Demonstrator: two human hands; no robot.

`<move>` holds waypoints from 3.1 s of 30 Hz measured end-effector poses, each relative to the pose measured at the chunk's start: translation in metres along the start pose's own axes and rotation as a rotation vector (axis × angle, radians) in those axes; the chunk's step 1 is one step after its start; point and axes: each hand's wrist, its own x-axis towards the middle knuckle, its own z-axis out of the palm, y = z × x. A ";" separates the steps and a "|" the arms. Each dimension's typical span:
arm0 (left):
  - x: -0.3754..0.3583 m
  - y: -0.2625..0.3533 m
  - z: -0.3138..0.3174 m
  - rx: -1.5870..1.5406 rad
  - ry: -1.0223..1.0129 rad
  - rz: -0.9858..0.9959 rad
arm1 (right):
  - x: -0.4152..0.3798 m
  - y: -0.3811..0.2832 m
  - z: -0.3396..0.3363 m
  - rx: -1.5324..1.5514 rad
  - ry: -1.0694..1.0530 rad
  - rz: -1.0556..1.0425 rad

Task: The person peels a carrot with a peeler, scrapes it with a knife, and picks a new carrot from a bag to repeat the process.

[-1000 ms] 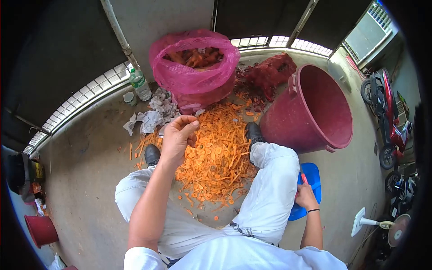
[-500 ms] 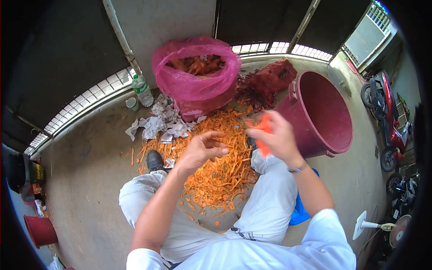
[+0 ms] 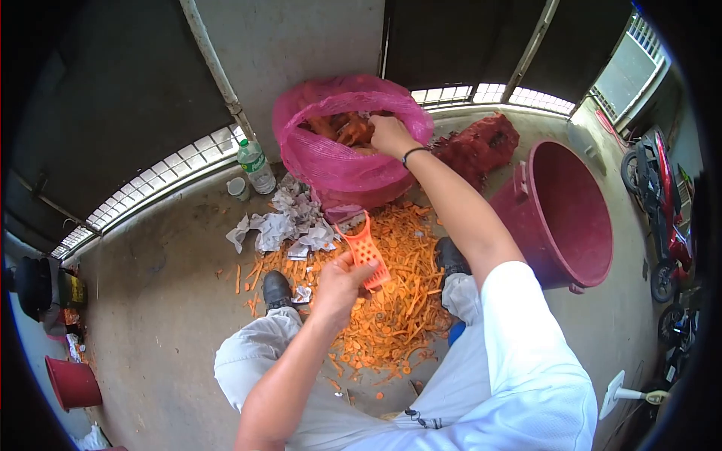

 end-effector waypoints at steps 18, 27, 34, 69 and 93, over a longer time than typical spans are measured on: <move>-0.005 -0.005 -0.001 -0.063 -0.166 -0.031 | 0.040 0.048 0.036 -0.149 -0.743 0.151; -0.005 -0.004 0.002 -0.095 -0.202 -0.039 | 0.049 0.050 0.019 -0.036 -0.827 0.339; -0.005 -0.009 0.001 -0.082 -0.219 -0.058 | 0.051 0.053 0.040 0.035 -0.766 0.189; 0.022 0.017 -0.033 0.276 -0.071 0.536 | -0.111 -0.019 -0.086 0.700 -0.678 -0.192; -0.013 0.003 0.006 -0.109 -0.229 0.237 | -0.260 -0.098 -0.133 1.506 -0.154 0.127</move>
